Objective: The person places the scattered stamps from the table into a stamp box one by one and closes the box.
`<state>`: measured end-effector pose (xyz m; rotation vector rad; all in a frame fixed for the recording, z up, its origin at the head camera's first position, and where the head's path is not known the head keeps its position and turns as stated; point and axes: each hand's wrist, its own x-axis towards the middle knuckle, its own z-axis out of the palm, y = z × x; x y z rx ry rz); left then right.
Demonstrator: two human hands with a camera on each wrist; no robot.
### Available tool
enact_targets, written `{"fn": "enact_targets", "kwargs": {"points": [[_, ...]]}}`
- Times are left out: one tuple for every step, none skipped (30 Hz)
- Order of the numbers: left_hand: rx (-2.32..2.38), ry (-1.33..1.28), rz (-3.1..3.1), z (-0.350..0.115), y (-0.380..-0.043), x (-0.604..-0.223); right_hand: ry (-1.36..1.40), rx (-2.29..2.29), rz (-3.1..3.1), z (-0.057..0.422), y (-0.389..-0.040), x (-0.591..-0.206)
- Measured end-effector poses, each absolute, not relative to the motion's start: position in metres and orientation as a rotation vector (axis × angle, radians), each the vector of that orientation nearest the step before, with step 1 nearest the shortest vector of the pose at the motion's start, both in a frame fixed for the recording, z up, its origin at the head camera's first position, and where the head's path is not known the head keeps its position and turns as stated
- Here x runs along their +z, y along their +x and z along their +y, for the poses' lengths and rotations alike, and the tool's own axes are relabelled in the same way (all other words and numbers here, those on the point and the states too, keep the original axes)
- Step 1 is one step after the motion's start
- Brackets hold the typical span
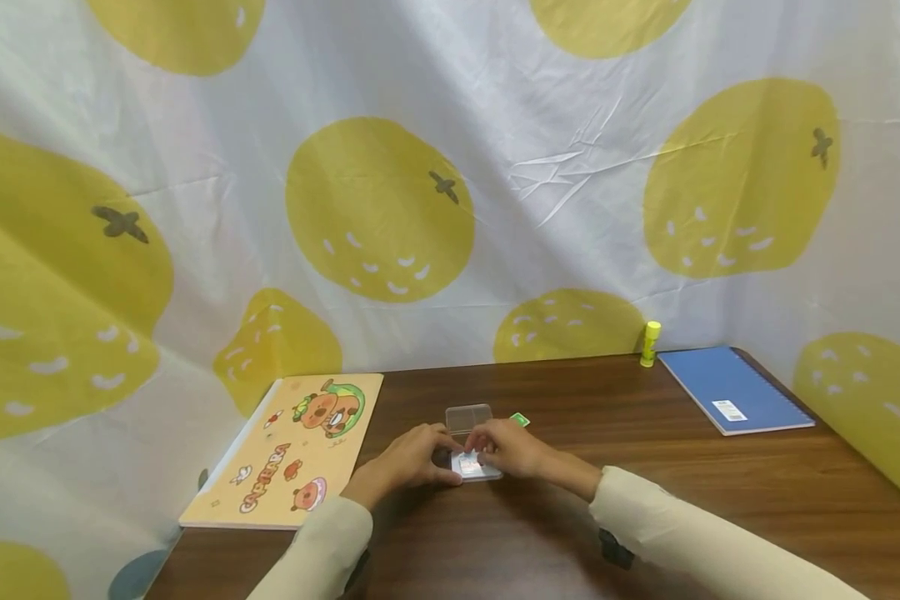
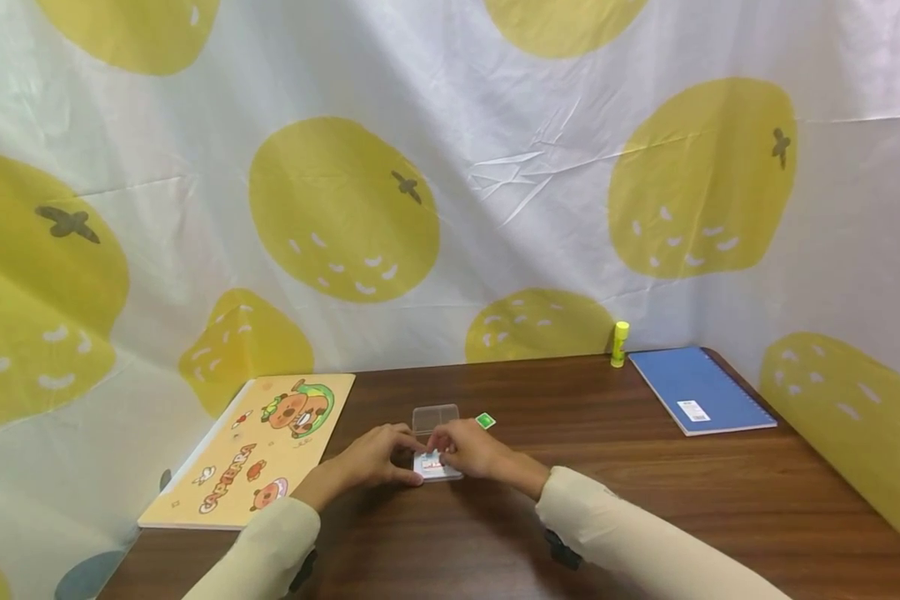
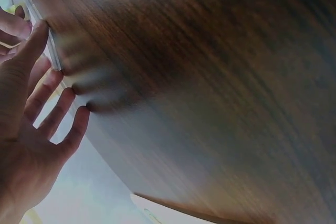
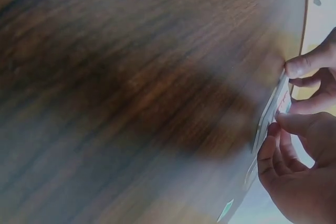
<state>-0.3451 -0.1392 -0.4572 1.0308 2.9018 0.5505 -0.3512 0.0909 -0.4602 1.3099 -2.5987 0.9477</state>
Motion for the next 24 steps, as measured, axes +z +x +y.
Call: {"fn": "enact_targets", "kwargs": {"points": [[0.551,1.031,2.901,-0.139,-0.3446,-0.4572,1.303,0.949,-2.604,0.0906,-0.3514,-0.4612],[0.551,1.031,2.902,-0.1388,-0.3442,-0.4573,1.297,0.945,-2.608,0.0902,-0.3516,-0.462],[0.55,1.029,2.906,-0.1387,-0.3438,-0.457,1.289,0.943,-2.614,0.0898,-0.3517,-0.4627],[0.551,1.027,2.908,-0.1387,-0.3435,-0.457,1.282,0.938,-2.616,0.0893,-0.3519,-0.4634],[0.551,1.03,2.911,-0.1387,-0.3437,-0.4571,1.275,0.93,-2.618,0.0887,-0.3523,-0.4639],[0.548,1.029,2.916,-0.1388,-0.3439,-0.4573,1.266,0.919,-2.622,0.088,-0.3526,-0.4644],[0.547,1.031,2.92,-0.139,-0.3446,-0.4579,1.257,0.912,-2.627,0.0873,-0.3529,-0.4649],[0.542,1.032,2.921,-0.1392,-0.3451,-0.4586,1.249,0.905,-2.631,0.0866,-0.3531,-0.4653],[0.541,1.034,2.921,-0.1395,-0.3456,-0.4592,1.243,0.907,-2.635,0.0859,-0.3533,-0.4658],[0.538,1.038,2.921,-0.1397,-0.3462,-0.4595,1.236,0.907,-2.639,0.0855,-0.3535,-0.4658],[0.536,1.04,2.921,-0.1397,-0.3469,-0.4598,1.227,0.908,-2.644,0.085,-0.3536,-0.4658],[0.535,1.041,2.921,-0.1398,-0.347,-0.4599,1.217,0.91,-2.649,0.0847,-0.3535,-0.466],[0.534,1.041,2.92,-0.1397,-0.3473,-0.46,1.211,0.912,-2.65,0.0843,-0.3536,-0.4661],[0.532,1.043,2.919,-0.1397,-0.347,-0.4597,1.207,0.913,-2.651,0.084,-0.3536,-0.4662],[0.532,1.042,2.919,-0.1397,-0.3469,-0.4595,1.203,0.914,-2.651,0.0836,-0.3537,-0.4665],[0.533,1.041,2.917,-0.1396,-0.3467,-0.4593,1.199,0.911,-2.652,0.0833,-0.3538,-0.4668],[0.536,1.04,2.916,-0.1396,-0.3465,-0.4592,1.197,0.91,-2.65,0.0829,-0.3538,-0.467],[0.535,1.037,2.917,-0.1397,-0.3462,-0.459,1.195,0.909,-2.651,0.0826,-0.3539,-0.4673],[0.537,1.037,2.917,-0.1397,-0.346,-0.4589,1.196,0.908,-2.649,0.0823,-0.354,-0.4676],[0.541,1.038,2.916,-0.1399,-0.3457,-0.4587,1.196,0.911,-2.648,0.0821,-0.3542,-0.4679],[0.543,1.04,2.915,-0.1401,-0.3456,-0.4587,1.198,0.913,-2.646,0.0819,-0.3543,-0.4682],[0.545,1.042,2.915,-0.1401,-0.3454,-0.4584,1.197,0.914,-2.646,0.0818,-0.3543,-0.4684],[0.546,1.045,2.915,-0.1401,-0.3453,-0.4583,1.198,0.914,-2.644,0.0818,-0.3545,-0.4687],[0.547,1.047,2.914,-0.1402,-0.3452,-0.4581,1.198,0.915,-2.643,0.0816,-0.3546,-0.4689]]}}
